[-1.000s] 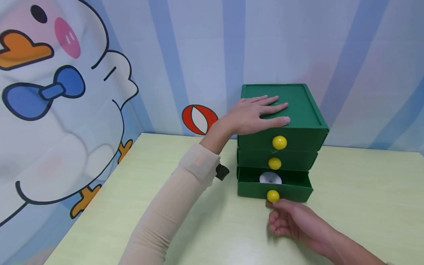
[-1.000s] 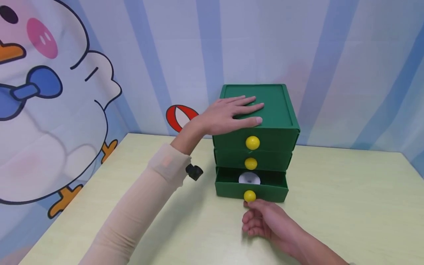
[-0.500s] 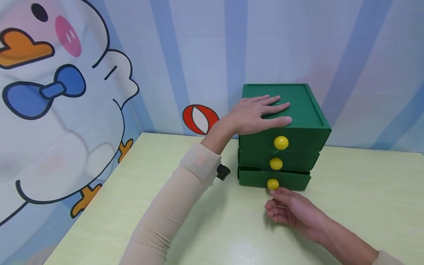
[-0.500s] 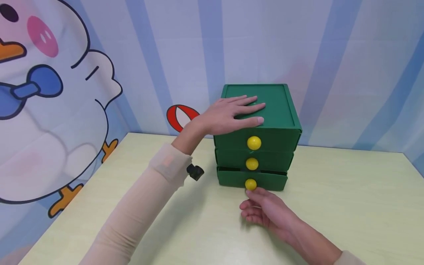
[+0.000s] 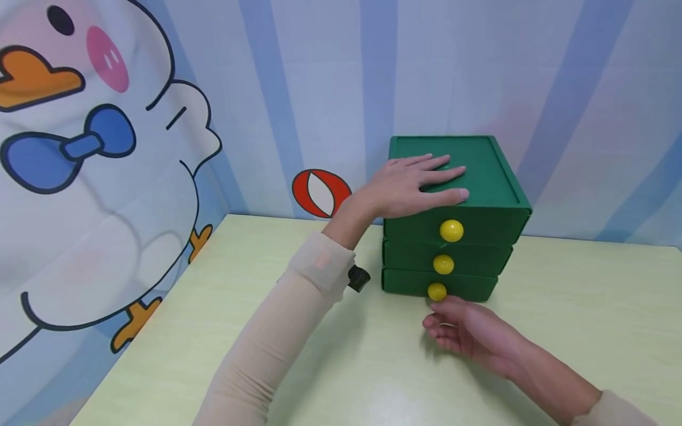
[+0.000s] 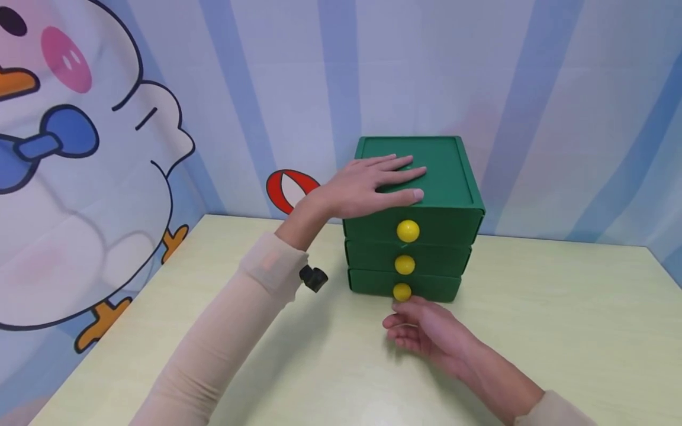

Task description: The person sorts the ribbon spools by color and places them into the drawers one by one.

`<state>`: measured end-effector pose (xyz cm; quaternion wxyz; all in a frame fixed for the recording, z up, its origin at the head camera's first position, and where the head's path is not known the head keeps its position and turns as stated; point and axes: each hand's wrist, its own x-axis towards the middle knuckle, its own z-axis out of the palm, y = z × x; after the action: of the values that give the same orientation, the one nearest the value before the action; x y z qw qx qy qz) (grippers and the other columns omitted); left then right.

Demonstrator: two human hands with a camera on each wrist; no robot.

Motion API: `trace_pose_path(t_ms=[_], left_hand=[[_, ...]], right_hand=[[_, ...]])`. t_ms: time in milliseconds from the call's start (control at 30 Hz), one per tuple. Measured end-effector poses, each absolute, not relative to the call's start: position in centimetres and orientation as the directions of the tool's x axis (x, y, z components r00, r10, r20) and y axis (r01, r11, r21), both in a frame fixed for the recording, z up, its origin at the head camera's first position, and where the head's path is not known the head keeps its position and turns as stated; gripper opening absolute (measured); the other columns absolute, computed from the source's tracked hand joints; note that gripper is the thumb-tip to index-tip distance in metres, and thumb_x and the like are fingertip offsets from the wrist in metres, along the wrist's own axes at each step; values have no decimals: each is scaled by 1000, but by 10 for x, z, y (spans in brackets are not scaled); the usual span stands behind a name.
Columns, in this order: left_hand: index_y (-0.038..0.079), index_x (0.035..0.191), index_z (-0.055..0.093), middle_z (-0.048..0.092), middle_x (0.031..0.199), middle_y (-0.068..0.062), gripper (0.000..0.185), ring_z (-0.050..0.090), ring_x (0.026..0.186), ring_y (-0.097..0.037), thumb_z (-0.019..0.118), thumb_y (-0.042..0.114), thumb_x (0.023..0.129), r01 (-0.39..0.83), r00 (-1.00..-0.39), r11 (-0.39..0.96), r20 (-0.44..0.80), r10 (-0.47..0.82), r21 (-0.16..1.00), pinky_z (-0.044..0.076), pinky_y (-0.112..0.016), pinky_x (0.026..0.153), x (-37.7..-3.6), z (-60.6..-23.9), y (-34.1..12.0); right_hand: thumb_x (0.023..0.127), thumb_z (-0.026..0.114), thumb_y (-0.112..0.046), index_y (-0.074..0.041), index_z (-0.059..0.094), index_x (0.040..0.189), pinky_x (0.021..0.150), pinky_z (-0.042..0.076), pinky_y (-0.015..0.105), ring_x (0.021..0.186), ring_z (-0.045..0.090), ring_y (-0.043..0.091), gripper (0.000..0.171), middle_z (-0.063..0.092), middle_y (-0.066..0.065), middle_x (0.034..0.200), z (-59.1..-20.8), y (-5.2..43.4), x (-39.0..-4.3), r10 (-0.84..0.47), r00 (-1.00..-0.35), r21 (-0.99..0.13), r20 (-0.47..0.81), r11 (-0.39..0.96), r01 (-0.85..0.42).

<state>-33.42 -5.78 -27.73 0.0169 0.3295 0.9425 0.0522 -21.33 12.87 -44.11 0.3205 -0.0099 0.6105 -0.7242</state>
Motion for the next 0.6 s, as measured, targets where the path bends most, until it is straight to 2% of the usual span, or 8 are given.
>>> trace_pose_path(t_ms=[100,233,433,600], left_hand=[[44,168,22,11,178,16,69,6,165,-12,38,70,106,619,-782,777,-7,624,109,7,-42,134,-334,-277,-58],[44,168,21,10,178,16,70,5,165,-12,38,70,106,620,-780,777,-19,625,112,6,-42,134,-336,-276,-59],[45,168,22,10,177,17,70,5,165,-11,37,72,106,623,-777,773,-19,629,117,7,-41,134,-338,-274,-56],[45,168,22,10,177,17,69,5,165,-11,37,72,106,619,-780,776,-27,625,121,7,-41,134,-338,-274,-56]], right_hand=[[111,54,-23,-7,60,121,89,61,26,92,70,14,20,74,2,100,-441,129,-216,-475,-794,-885,-379,-65,462],[111,54,-23,-8,63,119,89,60,26,92,70,14,20,76,1,101,-441,130,-219,-490,-787,-881,-374,-77,467],[112,51,-25,-10,62,115,88,60,25,90,70,12,19,76,-1,100,-438,135,-226,-515,-783,-884,-350,-94,457],[117,42,-31,-7,55,120,88,60,26,89,72,11,28,75,0,97,-439,137,-236,-519,-781,-877,-347,-115,466]])
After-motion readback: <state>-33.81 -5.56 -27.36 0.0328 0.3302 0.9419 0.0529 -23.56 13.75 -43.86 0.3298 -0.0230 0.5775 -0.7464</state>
